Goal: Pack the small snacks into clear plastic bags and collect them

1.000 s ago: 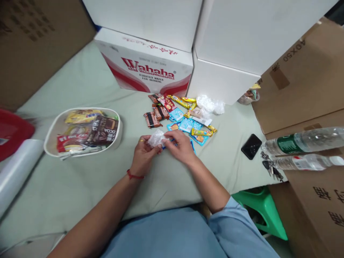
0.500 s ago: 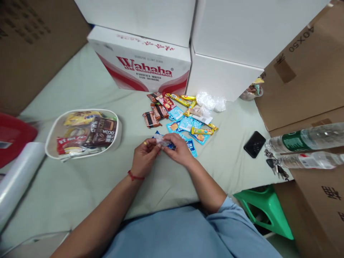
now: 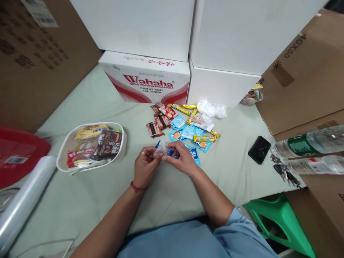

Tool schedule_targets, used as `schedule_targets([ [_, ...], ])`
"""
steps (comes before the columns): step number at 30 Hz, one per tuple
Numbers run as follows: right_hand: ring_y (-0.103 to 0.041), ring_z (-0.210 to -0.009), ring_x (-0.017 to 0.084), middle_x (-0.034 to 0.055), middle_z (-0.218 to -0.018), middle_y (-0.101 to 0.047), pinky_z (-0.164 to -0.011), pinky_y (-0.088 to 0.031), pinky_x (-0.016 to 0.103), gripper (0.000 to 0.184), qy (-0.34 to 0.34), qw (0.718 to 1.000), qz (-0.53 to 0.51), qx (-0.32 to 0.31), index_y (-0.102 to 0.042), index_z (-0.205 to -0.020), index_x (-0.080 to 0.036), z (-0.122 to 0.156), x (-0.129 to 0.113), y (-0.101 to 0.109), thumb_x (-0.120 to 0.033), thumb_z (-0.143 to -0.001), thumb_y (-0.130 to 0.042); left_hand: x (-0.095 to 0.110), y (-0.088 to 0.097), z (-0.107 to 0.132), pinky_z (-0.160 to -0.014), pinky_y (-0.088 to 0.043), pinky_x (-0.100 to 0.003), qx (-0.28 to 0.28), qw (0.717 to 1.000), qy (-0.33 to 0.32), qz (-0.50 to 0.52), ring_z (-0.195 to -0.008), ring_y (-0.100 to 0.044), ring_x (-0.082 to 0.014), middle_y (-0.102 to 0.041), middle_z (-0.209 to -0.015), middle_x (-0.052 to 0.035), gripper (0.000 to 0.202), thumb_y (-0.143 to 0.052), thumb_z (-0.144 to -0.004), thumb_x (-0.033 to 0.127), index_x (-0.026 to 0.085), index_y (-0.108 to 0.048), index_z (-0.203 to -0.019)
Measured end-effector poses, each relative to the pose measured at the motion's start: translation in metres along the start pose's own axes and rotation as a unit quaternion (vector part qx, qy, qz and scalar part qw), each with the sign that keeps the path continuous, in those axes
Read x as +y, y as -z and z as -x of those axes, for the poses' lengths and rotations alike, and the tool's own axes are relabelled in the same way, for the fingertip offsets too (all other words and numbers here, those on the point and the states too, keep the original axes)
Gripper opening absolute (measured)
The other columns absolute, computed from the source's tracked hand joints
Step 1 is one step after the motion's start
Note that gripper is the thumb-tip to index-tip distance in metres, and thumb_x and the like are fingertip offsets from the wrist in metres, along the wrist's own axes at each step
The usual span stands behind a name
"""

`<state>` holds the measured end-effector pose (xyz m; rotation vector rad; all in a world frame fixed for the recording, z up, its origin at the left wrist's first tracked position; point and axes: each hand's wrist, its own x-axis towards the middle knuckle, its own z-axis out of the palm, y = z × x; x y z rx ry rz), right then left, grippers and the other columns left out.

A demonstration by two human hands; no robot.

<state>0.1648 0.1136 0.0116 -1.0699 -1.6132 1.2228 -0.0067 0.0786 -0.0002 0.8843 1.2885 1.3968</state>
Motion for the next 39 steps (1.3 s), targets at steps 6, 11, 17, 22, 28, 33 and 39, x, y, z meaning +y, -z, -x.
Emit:
schedule_targets([
  [6,-0.063,-0.079,0.017,0.0008,-0.089,-0.066,-0.074,-0.057,0.032,0.035,-0.054,0.988,-0.120,0.076,-0.067,-0.088,-0.025,-0.005,0.005,0.008,-0.058,-0.083,-0.079,0.006,0.002,-0.004,-0.048,-0.033,-0.021,0.000,0.995,0.071,0.071,-0.052,-0.042,-0.0066,-0.060,-0.068,0.0053,0.052,-0.090,-0.065,0.053,0.018,-0.065,-0.093],
  [11,-0.044,-0.045,0.008,-0.0078,-0.062,-0.053,-0.037,-0.037,0.019,0.045,-0.168,0.941,-0.284,0.081,-0.059,-0.084,-0.024,-0.008,-0.001,0.018,-0.054,-0.071,-0.090,0.003,0.005,-0.012,-0.047,-0.030,-0.020,0.033,0.990,0.075,0.112,-0.054,-0.040,-0.0060,-0.058,-0.070,0.0047,0.051,-0.091,-0.064,0.053,0.018,-0.064,-0.090],
  [17,-0.038,-0.040,0.004,-0.0103,-0.057,-0.049,-0.034,-0.030,0.014,0.045,-0.156,0.931,-0.312,0.104,-0.057,-0.082,-0.023,-0.008,-0.010,0.020,-0.049,-0.070,-0.092,0.002,0.010,-0.007,-0.068,-0.047,-0.023,0.088,0.992,-0.086,-0.031,-0.074,-0.055,-0.0110,-0.058,-0.087,0.0011,0.040,-0.080,-0.079,0.044,0.020,-0.063,-0.107],
  [22,-0.034,-0.037,0.003,-0.0108,-0.055,-0.050,-0.030,-0.023,0.013,0.045,-0.176,0.931,-0.308,0.089,-0.057,-0.082,-0.022,-0.007,-0.013,0.016,-0.048,-0.070,-0.092,0.006,0.006,0.009,-0.096,-0.050,-0.039,-0.020,0.899,-0.336,-0.280,-0.107,-0.061,-0.0229,-0.066,-0.115,-0.0089,0.037,-0.072,-0.091,0.041,0.022,-0.067,-0.121],
  [28,-0.035,-0.039,0.002,-0.0103,-0.059,-0.050,-0.034,-0.027,0.013,0.048,-0.195,0.919,-0.337,0.066,-0.058,-0.083,-0.021,-0.006,-0.013,0.010,-0.048,-0.067,-0.094,-0.005,-0.001,0.009,-0.083,-0.050,-0.034,-0.071,0.898,-0.299,-0.314,-0.088,-0.066,-0.0196,-0.074,-0.088,-0.0048,0.016,-0.062,-0.098,0.029,0.022,-0.076,-0.095],
  [33,-0.045,-0.049,0.006,-0.0047,-0.070,-0.057,-0.039,-0.033,0.018,0.052,-0.141,0.956,-0.251,0.054,-0.065,-0.093,-0.021,-0.002,-0.006,0.001,-0.069,-0.078,-0.079,-0.005,0.002,0.008,-0.065,-0.046,-0.026,-0.021,0.960,-0.168,-0.224,-0.065,-0.060,-0.0125,-0.074,-0.084,-0.0025,0.020,-0.063,-0.096,0.034,0.019,-0.076,-0.096],
  [39,-0.050,-0.059,0.010,-0.0039,-0.071,-0.058,-0.051,-0.042,0.021,0.039,-0.103,0.989,-0.100,0.021,-0.066,-0.088,-0.021,0.002,0.004,-0.006,-0.052,-0.076,-0.087,-0.002,0.001,0.007,-0.067,-0.045,-0.025,-0.004,0.983,-0.116,-0.145,-0.068,-0.058,-0.0127,-0.070,-0.081,-0.0011,0.021,-0.066,-0.092,0.039,0.019,-0.072,-0.091],
])
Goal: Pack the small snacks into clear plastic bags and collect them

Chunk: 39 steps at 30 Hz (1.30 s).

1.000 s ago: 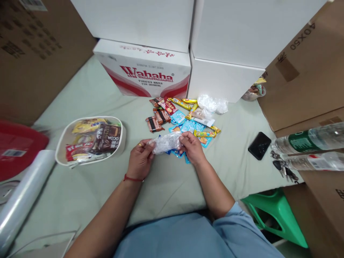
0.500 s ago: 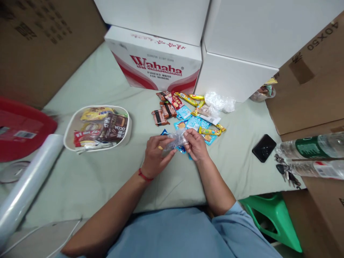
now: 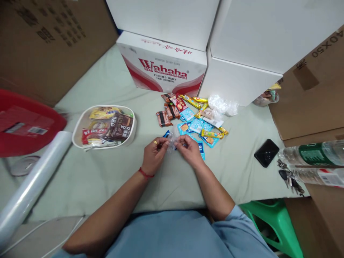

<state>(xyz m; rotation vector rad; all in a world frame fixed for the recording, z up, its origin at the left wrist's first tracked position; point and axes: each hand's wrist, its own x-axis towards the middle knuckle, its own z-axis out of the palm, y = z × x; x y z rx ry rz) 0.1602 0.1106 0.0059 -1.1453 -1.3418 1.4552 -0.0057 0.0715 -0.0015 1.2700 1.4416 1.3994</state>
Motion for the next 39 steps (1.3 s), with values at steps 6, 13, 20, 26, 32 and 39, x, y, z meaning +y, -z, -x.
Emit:
schedule_targets([
  [6,-0.036,-0.042,0.006,-0.0094,-0.055,-0.049,-0.039,-0.027,0.019,0.040,-0.056,0.991,-0.117,0.018,-0.060,-0.082,-0.022,-0.005,-0.011,0.010,-0.050,-0.074,-0.087,-0.002,0.003,-0.011,-0.074,-0.049,-0.026,0.032,0.985,0.072,0.151,-0.079,-0.061,-0.0142,-0.070,-0.088,-0.0024,0.032,-0.068,-0.090,0.051,0.020,-0.063,-0.089],
  [13,-0.032,-0.039,0.003,-0.0112,-0.055,-0.046,-0.035,-0.022,0.017,0.043,-0.059,0.987,-0.142,0.038,-0.061,-0.084,-0.021,-0.005,-0.015,0.009,-0.048,-0.069,-0.091,-0.004,0.005,-0.013,-0.065,-0.050,-0.027,0.046,0.955,0.142,0.256,-0.070,-0.063,-0.0137,-0.068,-0.089,-0.0011,0.041,-0.068,-0.088,0.061,0.022,-0.055,-0.095],
  [20,-0.034,-0.040,0.005,-0.0102,-0.053,-0.047,-0.039,-0.023,0.020,0.045,-0.050,0.997,-0.061,0.003,-0.065,-0.089,-0.021,-0.003,-0.009,0.003,-0.059,-0.074,-0.085,-0.002,0.003,-0.007,-0.067,-0.050,-0.025,0.084,0.983,0.131,0.093,-0.077,-0.063,-0.0144,-0.068,-0.090,-0.0021,0.044,-0.079,-0.080,0.056,0.020,-0.063,-0.099],
  [26,-0.039,-0.050,0.008,-0.0071,-0.065,-0.055,-0.046,-0.030,0.021,0.042,-0.013,0.999,-0.027,0.039,-0.065,-0.098,-0.023,-0.001,-0.004,0.002,-0.056,-0.078,-0.083,0.003,0.005,-0.005,-0.054,-0.041,-0.024,0.084,0.990,0.116,0.011,-0.051,-0.049,-0.0110,-0.054,-0.056,0.0062,0.037,-0.057,-0.097,0.056,0.022,-0.059,-0.083],
  [32,-0.040,-0.050,0.009,-0.0061,-0.058,-0.048,-0.048,-0.032,0.023,0.036,0.013,0.998,0.035,0.050,-0.068,-0.084,-0.021,-0.002,-0.006,0.010,-0.056,-0.082,-0.079,0.006,0.005,-0.003,-0.048,-0.037,-0.024,0.061,0.990,0.115,0.046,-0.045,-0.043,-0.0105,-0.049,-0.050,0.0064,0.052,-0.053,-0.095,0.071,0.021,-0.060,-0.082],
  [39,-0.038,-0.036,0.007,-0.0094,-0.052,-0.050,-0.037,-0.029,0.021,0.041,-0.072,0.996,-0.041,-0.029,-0.065,-0.086,-0.021,0.006,-0.038,0.038,-0.057,-0.079,-0.083,0.023,0.007,-0.007,-0.043,-0.030,-0.025,0.001,0.977,0.160,0.142,-0.042,-0.037,-0.0101,-0.043,-0.045,0.0061,0.061,-0.053,-0.091,0.078,0.019,-0.064,-0.080],
])
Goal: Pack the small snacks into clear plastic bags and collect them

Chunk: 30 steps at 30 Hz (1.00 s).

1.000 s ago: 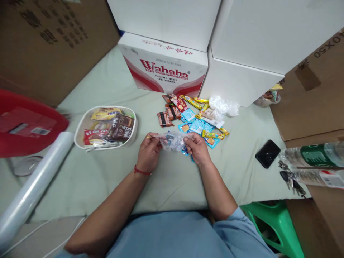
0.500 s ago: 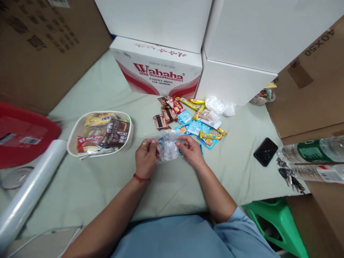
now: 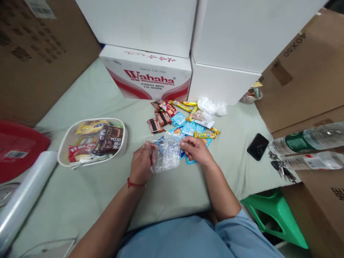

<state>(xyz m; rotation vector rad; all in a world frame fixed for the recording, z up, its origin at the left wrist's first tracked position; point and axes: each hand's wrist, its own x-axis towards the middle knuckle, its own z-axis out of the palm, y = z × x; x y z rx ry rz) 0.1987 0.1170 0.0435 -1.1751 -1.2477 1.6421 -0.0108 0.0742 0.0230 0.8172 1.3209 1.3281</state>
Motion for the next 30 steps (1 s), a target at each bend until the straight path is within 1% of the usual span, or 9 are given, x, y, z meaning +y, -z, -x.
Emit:
schedule_targets([
  [6,-0.037,-0.040,0.005,-0.0079,-0.053,-0.053,-0.039,-0.027,0.018,0.044,-0.015,1.000,-0.011,0.001,-0.063,-0.080,-0.019,0.027,-0.008,0.017,-0.058,-0.079,-0.084,0.016,-0.008,0.012,-0.045,-0.033,-0.026,-0.041,0.997,-0.010,-0.064,-0.043,-0.042,-0.0109,-0.047,-0.046,0.0048,0.064,-0.054,-0.088,0.082,0.019,-0.064,-0.079],
  [10,-0.039,-0.045,0.005,-0.0037,-0.064,-0.063,-0.039,-0.028,0.017,0.044,-0.033,0.999,-0.019,0.018,-0.065,-0.079,-0.017,0.046,-0.003,0.023,-0.057,-0.078,-0.085,0.012,-0.009,0.022,-0.044,-0.033,-0.026,-0.059,0.995,0.011,-0.085,-0.044,-0.044,-0.0118,-0.049,-0.048,0.0044,0.067,-0.054,-0.084,0.086,0.020,-0.063,-0.079],
  [13,-0.041,-0.046,0.004,-0.0031,-0.069,-0.064,-0.037,-0.027,0.017,0.045,-0.054,0.998,-0.032,0.025,-0.066,-0.082,-0.017,0.057,0.003,0.020,-0.057,-0.076,-0.086,0.007,-0.006,0.029,-0.045,-0.035,-0.026,-0.068,0.993,0.019,-0.099,-0.045,-0.045,-0.0123,-0.049,-0.048,0.0042,0.065,-0.054,-0.086,0.084,0.020,-0.063,-0.079],
  [15,-0.045,-0.048,0.005,-0.0024,-0.077,-0.066,-0.035,-0.027,0.016,0.050,-0.070,0.994,-0.071,0.046,-0.065,-0.091,-0.019,0.062,0.010,0.012,-0.062,-0.075,-0.085,0.005,-0.003,0.035,-0.046,-0.035,-0.026,-0.062,0.993,0.019,-0.104,-0.045,-0.045,-0.0127,-0.049,-0.048,0.0043,0.063,-0.053,-0.088,0.082,0.020,-0.063,-0.080],
  [18,-0.055,-0.053,0.007,-0.0012,-0.091,-0.066,-0.034,-0.032,0.016,0.059,-0.076,0.985,-0.114,0.107,-0.059,-0.103,-0.023,0.063,0.026,-0.013,-0.069,-0.074,-0.081,0.003,0.000,0.043,-0.045,-0.035,-0.026,-0.042,0.993,-0.001,-0.112,-0.045,-0.047,-0.0136,-0.050,-0.049,0.0041,0.059,-0.050,-0.093,0.077,0.021,-0.064,-0.083],
  [21,-0.058,-0.057,0.008,0.0004,-0.105,-0.063,-0.036,-0.041,0.019,0.063,-0.030,0.979,-0.069,0.191,-0.053,-0.107,-0.025,0.060,0.040,-0.043,-0.064,-0.070,-0.086,0.003,0.003,0.051,-0.046,-0.036,-0.026,-0.020,0.991,-0.034,-0.131,-0.046,-0.048,-0.0140,-0.052,-0.050,0.0038,0.057,-0.046,-0.097,0.074,0.022,-0.066,-0.085],
  [23,-0.056,-0.057,0.007,0.0033,-0.117,-0.061,-0.039,-0.045,0.022,0.064,0.003,0.974,-0.029,0.224,-0.050,-0.112,-0.027,0.058,0.045,-0.058,-0.059,-0.070,-0.087,0.002,0.004,0.055,-0.046,-0.037,-0.027,-0.007,0.989,-0.052,-0.139,-0.046,-0.049,-0.0143,-0.052,-0.051,0.0037,0.057,-0.044,-0.098,0.073,0.022,-0.066,-0.087],
  [27,-0.054,-0.062,0.009,0.0088,-0.135,-0.056,-0.050,-0.049,0.026,0.066,0.060,0.968,0.028,0.241,-0.049,-0.128,-0.030,0.057,0.043,-0.065,-0.050,-0.077,-0.085,-0.001,0.009,0.062,-0.047,-0.038,-0.026,0.011,0.989,-0.059,-0.133,-0.048,-0.050,-0.0140,-0.053,-0.053,0.0037,0.056,-0.042,-0.100,0.071,0.022,-0.065,-0.088],
  [30,-0.055,-0.068,0.011,0.0081,-0.135,-0.057,-0.062,-0.052,0.030,0.053,0.088,0.972,0.099,0.195,-0.060,-0.121,-0.029,0.056,0.041,-0.061,-0.044,-0.078,-0.085,-0.005,0.014,0.065,-0.048,-0.037,-0.026,0.012,0.991,-0.058,-0.121,-0.048,-0.049,-0.0135,-0.052,-0.054,0.0039,0.054,-0.042,-0.101,0.069,0.022,-0.064,-0.090],
])
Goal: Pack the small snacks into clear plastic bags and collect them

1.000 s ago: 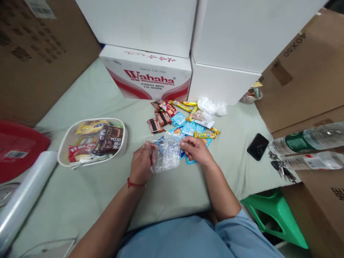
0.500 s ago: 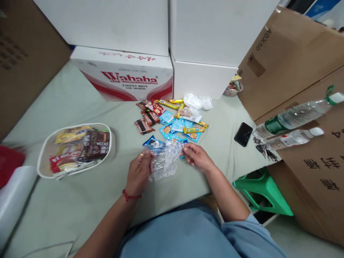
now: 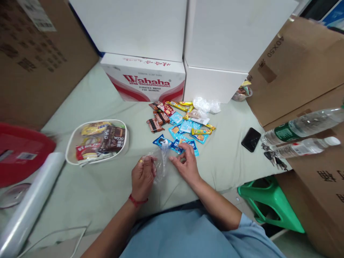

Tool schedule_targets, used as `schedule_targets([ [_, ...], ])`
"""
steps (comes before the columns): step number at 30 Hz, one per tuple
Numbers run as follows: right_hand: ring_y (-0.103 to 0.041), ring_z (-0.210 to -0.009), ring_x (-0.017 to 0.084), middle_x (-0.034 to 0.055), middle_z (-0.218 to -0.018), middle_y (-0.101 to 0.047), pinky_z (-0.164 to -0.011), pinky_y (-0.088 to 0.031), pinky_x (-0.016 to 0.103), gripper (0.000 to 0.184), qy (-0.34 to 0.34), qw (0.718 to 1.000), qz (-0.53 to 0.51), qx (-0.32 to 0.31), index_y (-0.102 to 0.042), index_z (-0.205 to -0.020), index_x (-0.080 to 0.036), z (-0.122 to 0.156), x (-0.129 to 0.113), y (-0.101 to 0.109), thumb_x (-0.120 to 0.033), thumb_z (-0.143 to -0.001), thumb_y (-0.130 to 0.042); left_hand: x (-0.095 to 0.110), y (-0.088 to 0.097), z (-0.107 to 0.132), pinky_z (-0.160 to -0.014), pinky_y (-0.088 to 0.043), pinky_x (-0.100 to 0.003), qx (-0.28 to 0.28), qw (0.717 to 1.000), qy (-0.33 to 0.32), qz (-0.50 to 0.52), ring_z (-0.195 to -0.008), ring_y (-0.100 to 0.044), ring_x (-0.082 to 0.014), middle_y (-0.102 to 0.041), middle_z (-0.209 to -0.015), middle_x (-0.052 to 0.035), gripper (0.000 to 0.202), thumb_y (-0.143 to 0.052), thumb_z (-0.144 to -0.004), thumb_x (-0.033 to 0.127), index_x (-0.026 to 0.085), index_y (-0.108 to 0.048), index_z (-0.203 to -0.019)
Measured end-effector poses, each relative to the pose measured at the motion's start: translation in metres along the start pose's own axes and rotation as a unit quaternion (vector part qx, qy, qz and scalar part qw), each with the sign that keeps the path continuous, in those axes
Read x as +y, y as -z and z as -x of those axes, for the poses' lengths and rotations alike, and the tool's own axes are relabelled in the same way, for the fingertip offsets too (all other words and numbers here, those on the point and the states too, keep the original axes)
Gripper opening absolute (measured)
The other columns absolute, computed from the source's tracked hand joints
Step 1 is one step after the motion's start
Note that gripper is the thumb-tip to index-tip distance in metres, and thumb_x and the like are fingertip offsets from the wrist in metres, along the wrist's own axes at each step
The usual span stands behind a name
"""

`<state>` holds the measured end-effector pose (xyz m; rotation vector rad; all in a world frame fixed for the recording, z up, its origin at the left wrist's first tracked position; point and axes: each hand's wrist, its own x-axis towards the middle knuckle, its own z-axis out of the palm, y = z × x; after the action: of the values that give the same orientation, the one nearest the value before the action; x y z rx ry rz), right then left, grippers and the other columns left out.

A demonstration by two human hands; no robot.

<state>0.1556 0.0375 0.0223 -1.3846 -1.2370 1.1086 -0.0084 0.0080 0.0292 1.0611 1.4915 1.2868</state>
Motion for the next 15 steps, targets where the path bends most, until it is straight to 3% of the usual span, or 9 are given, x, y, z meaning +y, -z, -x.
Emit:
schedule_targets([
  [3,-0.051,-0.065,0.012,0.0033,-0.107,-0.063,-0.065,-0.049,0.030,0.045,-0.002,0.996,0.028,-0.084,-0.068,-0.114,-0.028,-0.005,0.005,-0.002,-0.044,-0.076,-0.087,-0.003,0.003,0.003,-0.048,-0.037,-0.026,-0.018,1.000,-0.001,0.012,-0.048,-0.048,-0.0135,-0.051,-0.054,0.0036,0.056,-0.041,-0.101,0.071,0.021,-0.067,-0.094],
  [5,-0.045,-0.060,0.012,-0.0018,-0.084,-0.059,-0.060,-0.042,0.027,0.043,-0.025,0.990,0.008,-0.137,-0.070,-0.107,-0.026,-0.009,0.009,-0.006,-0.049,-0.076,-0.087,-0.004,0.007,0.004,-0.049,-0.037,-0.026,-0.034,0.999,0.004,0.020,-0.049,-0.046,-0.0135,-0.050,-0.054,0.0038,0.059,-0.042,-0.100,0.072,0.020,-0.070,-0.101],
  [7,-0.041,-0.059,0.011,-0.0041,-0.072,-0.055,-0.055,-0.036,0.024,0.039,-0.046,0.983,-0.029,-0.175,-0.070,-0.093,-0.024,-0.014,0.011,-0.007,-0.055,-0.075,-0.086,-0.004,0.012,0.004,-0.049,-0.036,-0.026,-0.038,0.999,0.021,0.026,-0.048,-0.044,-0.0131,-0.048,-0.054,0.0046,0.061,-0.043,-0.099,0.073,0.019,-0.071,-0.108],
  [10,-0.038,-0.054,0.008,-0.0036,-0.073,-0.061,-0.049,-0.029,0.022,0.043,-0.082,0.972,-0.095,-0.198,-0.064,-0.081,-0.021,-0.018,0.004,0.001,-0.059,-0.075,-0.085,-0.006,0.022,0.001,-0.049,-0.035,-0.026,-0.009,0.999,0.048,0.022,-0.049,-0.042,-0.0129,-0.047,-0.054,0.0052,0.064,-0.045,-0.097,0.074,0.018,-0.073,-0.110],
  [15,-0.030,-0.041,0.003,-0.0026,-0.080,-0.071,-0.039,-0.020,0.020,0.045,-0.141,0.956,-0.165,-0.195,-0.058,-0.083,-0.021,-0.022,-0.012,0.036,-0.055,-0.075,-0.087,-0.016,0.041,-0.011,-0.049,-0.033,-0.026,0.021,0.997,0.077,0.013,-0.050,-0.042,-0.0131,-0.047,-0.053,0.0051,0.066,-0.049,-0.094,0.077,0.018,-0.074,-0.106],
])
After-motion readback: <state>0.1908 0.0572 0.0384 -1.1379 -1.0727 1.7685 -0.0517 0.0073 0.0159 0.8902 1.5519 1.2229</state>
